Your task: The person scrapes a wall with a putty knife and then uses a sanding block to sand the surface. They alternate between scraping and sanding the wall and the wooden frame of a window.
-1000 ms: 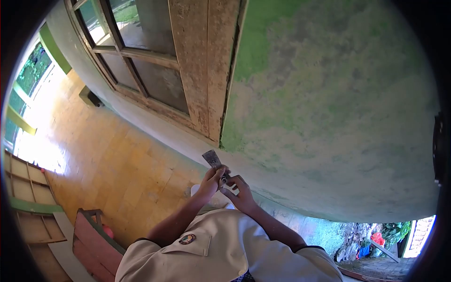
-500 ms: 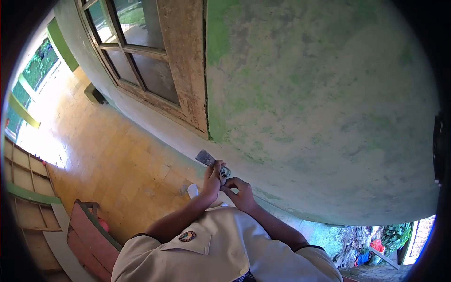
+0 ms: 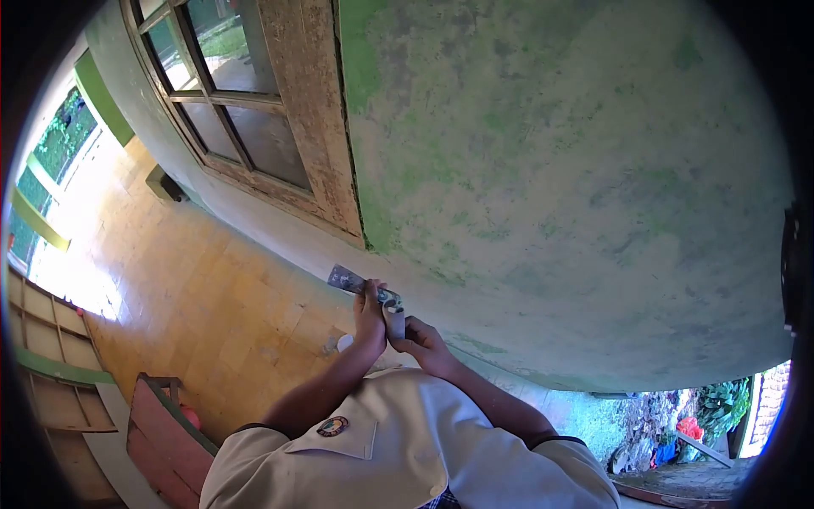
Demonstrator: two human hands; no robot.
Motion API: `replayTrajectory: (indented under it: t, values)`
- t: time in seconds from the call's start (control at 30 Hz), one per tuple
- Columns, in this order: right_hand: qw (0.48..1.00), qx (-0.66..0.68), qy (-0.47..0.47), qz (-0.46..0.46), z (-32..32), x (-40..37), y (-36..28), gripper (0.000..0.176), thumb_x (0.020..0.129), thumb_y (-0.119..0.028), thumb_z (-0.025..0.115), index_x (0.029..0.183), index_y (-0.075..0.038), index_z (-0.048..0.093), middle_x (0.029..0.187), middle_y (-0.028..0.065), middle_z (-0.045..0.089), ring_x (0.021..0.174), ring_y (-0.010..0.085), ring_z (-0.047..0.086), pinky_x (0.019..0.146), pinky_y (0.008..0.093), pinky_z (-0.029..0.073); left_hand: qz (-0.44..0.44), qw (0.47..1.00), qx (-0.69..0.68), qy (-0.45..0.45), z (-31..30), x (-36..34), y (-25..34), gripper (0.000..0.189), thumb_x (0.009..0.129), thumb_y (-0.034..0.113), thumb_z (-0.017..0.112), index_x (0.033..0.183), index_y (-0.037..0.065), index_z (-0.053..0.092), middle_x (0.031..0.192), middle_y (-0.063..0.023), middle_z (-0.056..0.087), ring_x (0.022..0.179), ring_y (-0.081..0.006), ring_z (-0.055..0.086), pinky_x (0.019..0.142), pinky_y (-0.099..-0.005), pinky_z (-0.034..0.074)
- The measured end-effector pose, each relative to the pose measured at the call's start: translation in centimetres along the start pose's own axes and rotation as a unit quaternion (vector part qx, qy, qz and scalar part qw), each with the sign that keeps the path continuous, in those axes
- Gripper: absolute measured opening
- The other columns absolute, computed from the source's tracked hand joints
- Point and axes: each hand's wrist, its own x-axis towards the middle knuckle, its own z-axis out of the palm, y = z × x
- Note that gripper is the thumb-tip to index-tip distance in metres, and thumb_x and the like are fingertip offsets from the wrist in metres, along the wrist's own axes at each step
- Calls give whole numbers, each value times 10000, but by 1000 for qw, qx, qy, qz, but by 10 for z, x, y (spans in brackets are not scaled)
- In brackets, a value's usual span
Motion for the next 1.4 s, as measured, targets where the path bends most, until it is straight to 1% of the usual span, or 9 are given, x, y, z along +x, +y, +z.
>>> replayTrajectory:
  t: [0.1, 0.2, 0.43, 0.63, 0.7, 0.8, 1.03, 1.2, 1.4]
  values:
    - [997, 24, 22, -66, 1, -4, 0, 143, 880, -32, 567, 1013, -14, 517, 920, 16, 550, 862, 92, 511, 812, 266, 426, -5, 1000, 12, 10, -1, 0, 1, 363, 950, 361, 505, 1077, 21, 513, 1010, -89, 563, 879, -156, 543, 769, -303, 459]
    - [994, 73, 29, -79, 4, -8, -9, 154, 878, -31, 569, 1024, -1, 530, 938, 27, 572, 881, 94, 522, 814, 266, 431, -2, 1000, 16, 17, -4, -1, 0, 362, 947, 358, 511, 1071, 18, 515, 998, -93, 568, 873, -160, 549, 771, -305, 462]
    - [996, 41, 46, -70, 5, -13, -23, 216, 869, -12, 576, 1080, 8, 532, 970, 50, 587, 914, 109, 547, 831, 272, 447, 19, 999, 2, 33, -17, 5, -2, 321, 946, 338, 513, 1043, 33, 518, 941, -93, 585, 850, -167, 561, 755, -317, 477]
    - [990, 57, 85, -95, -10, -15, -6, 241, 825, 26, 624, 1049, 6, 540, 944, 47, 592, 842, 94, 574, 756, 250, 489, 38, 998, 23, 45, -20, 5, 10, 283, 952, 325, 503, 1004, 48, 528, 894, -95, 607, 820, -166, 568, 740, -311, 480]
    - [991, 30, 110, -66, -10, -13, -10, 217, 811, 26, 646, 1005, 3, 552, 916, 45, 596, 833, 93, 582, 745, 254, 504, 48, 998, 30, 36, -21, 5, 11, 277, 954, 324, 499, 998, 52, 532, 887, -94, 612, 813, -163, 569, 735, -302, 477]
    - [994, 24, 101, -38, -7, -14, -25, 196, 816, 5, 656, 982, 2, 552, 897, 47, 601, 817, 98, 590, 728, 258, 510, 28, 998, 10, 49, -23, 5, 13, 265, 957, 321, 494, 966, 59, 538, 859, -72, 610, 794, -141, 557, 728, -285, 466]
    - [991, 65, 91, -70, -13, -9, -6, 144, 828, -30, 656, 931, 5, 562, 854, 44, 608, 741, 90, 595, 653, 245, 501, 48, 993, 77, 70, -26, 4, 19, 285, 963, 329, 467, 968, 57, 553, 873, -53, 617, 817, -133, 532, 786, -283, 423]
    - [986, -40, 152, -49, -14, -6, -9, 141, 828, -45, 659, 917, -7, 558, 721, 20, 587, 595, 72, 556, 532, 231, 466, 60, 993, 76, 73, -31, 9, 15, 283, 961, 321, 469, 962, 55, 566, 873, -48, 616, 827, -134, 521, 813, -280, 399]
    - [990, -75, 109, -42, -17, -12, -23, 137, 838, -77, 660, 926, -28, 568, 670, 1, 553, 567, 62, 522, 504, 226, 428, 9, 994, 100, 37, -41, 14, 25, 187, 936, 243, 511, 936, 63, 566, 791, -44, 609, 734, -146, 556, 763, -282, 423]
